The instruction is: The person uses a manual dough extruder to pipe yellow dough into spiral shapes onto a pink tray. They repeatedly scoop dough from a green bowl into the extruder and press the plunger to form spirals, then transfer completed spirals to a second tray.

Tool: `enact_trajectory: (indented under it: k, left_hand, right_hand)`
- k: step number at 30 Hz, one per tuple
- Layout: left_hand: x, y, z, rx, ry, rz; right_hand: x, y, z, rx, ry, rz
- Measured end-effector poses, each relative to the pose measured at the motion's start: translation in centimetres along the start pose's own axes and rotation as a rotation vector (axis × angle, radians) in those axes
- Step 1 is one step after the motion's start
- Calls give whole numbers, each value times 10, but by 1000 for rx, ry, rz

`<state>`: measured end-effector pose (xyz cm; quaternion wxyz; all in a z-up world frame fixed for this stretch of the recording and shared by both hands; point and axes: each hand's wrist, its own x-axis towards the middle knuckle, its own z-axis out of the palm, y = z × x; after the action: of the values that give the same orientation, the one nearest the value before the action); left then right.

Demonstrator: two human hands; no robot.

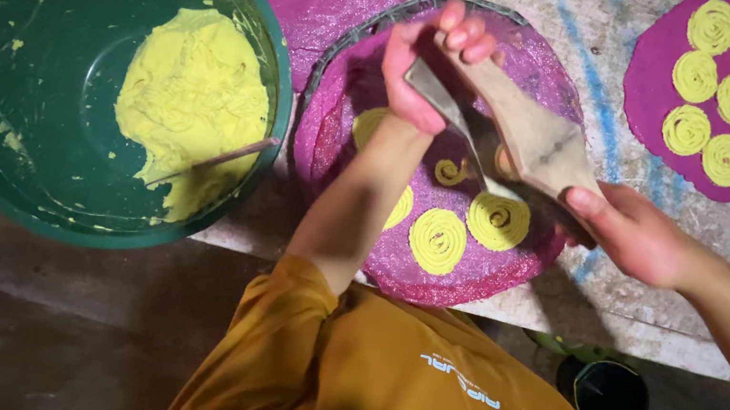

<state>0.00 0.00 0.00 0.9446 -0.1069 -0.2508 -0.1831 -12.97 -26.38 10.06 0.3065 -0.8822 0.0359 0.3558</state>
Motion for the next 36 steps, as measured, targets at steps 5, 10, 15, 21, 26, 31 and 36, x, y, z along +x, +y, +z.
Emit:
enact_trajectory:
  k: [5,10,15,21,26,31,36]
  left_hand:
    - [14,30,16,57,-89,-52]
    - [-11,31,33,41,-6,-39]
    - [-7,-3,24,23,34,0]
    - [20,-1,3,31,-14,1]
    - [18,35,10,57,-79,-46]
    - [-12,42,24,69,26,-16]
    - [-21,9,22,94,70,16]
  right_hand:
    - [11,-14,18,162,-9,-147]
    - [-2,-16,31,225,-121,-108]
    - [-21,-6,5,108,-80,-16]
    - [-3,-8,-1,77,101,8]
    - [19,-28,24,193,42,-187]
    - [15,-25,41,239,-103,-18]
    - [-15,-2,31,320,-153,-10]
